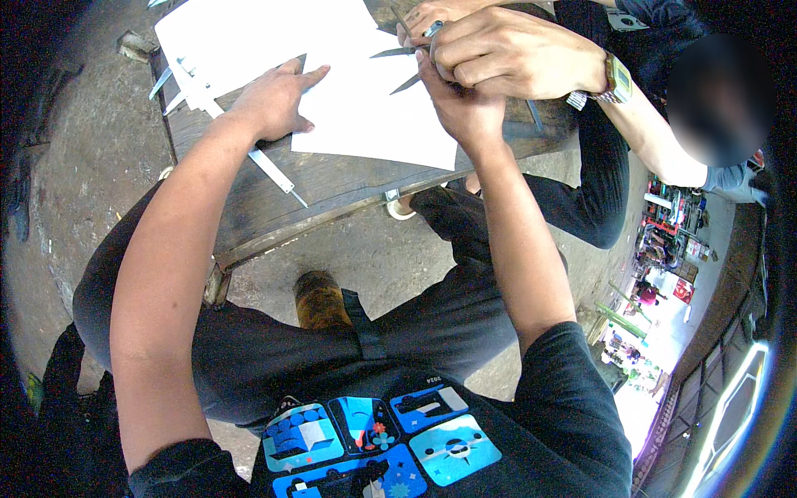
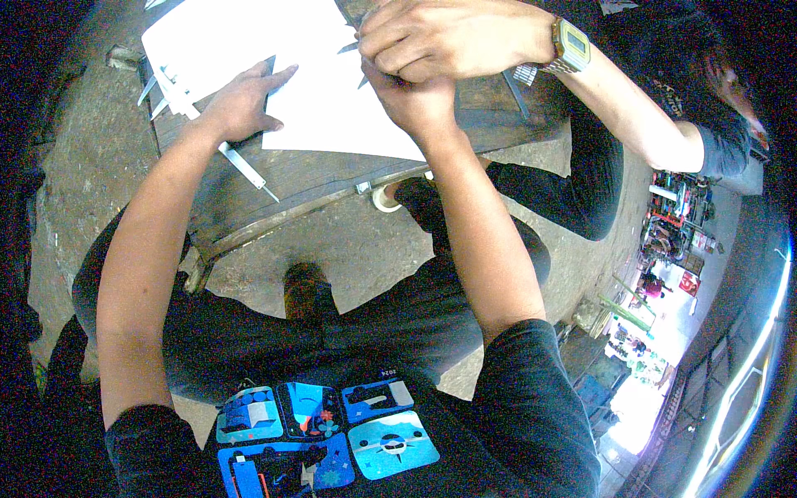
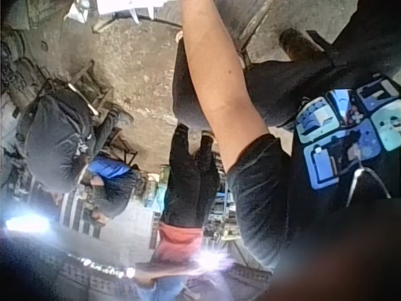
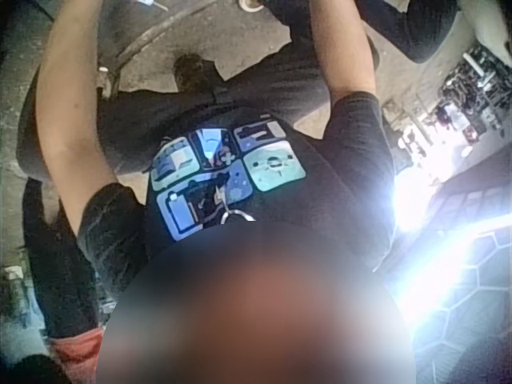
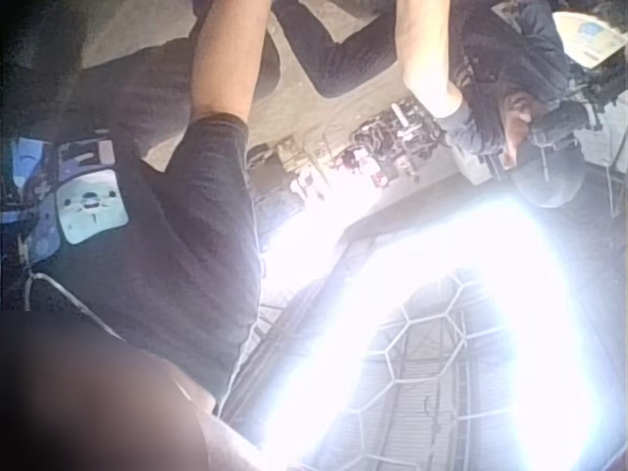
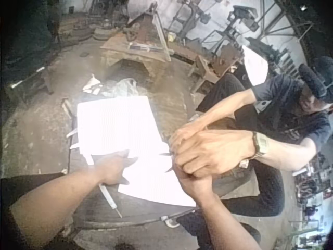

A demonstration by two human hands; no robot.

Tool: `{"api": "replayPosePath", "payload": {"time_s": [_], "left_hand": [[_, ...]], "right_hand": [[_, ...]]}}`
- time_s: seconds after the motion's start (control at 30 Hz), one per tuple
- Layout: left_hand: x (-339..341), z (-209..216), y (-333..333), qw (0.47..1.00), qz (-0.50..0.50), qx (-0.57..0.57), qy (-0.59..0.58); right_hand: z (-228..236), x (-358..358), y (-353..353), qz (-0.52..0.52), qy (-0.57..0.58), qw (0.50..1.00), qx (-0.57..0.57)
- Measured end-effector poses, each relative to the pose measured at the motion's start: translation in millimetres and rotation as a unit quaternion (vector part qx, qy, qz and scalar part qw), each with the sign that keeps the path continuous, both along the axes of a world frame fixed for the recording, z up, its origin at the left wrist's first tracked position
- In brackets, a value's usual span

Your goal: The person uses a compass and caliper to draw circles and arcs on a sheet of paper. They adjust the compass, draw arcs, measure with a caliper, and continue drawing geometric shapes on the paper.

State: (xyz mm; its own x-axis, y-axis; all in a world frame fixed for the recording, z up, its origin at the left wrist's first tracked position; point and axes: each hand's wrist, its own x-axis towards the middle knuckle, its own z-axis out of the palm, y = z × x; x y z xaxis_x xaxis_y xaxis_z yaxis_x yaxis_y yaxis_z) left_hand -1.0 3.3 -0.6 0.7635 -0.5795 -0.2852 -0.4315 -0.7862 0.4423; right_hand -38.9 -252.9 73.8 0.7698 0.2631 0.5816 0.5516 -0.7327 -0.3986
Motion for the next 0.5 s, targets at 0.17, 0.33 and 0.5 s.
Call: {"api": "replayPosePath", "payload": {"time_s": [0.17,0.33,0.5], "left_hand": [[-1.0,3.0,-2.0,0.999,0.001,0.032,-0.018],[-1.6,7.6,-3.3,0.999,0.004,0.037,-0.007],[-2.1,7.5,-4.9,0.999,0.008,0.045,-0.004]], "right_hand": [[1.1,-1.1,0.2,-0.002,-0.03,0.999,-0.039],[0.9,-1.9,1.8,-0.013,-0.032,0.999,-0.032],[0.7,-2.4,0.4,-0.015,-0.046,0.997,-0.056]]}}
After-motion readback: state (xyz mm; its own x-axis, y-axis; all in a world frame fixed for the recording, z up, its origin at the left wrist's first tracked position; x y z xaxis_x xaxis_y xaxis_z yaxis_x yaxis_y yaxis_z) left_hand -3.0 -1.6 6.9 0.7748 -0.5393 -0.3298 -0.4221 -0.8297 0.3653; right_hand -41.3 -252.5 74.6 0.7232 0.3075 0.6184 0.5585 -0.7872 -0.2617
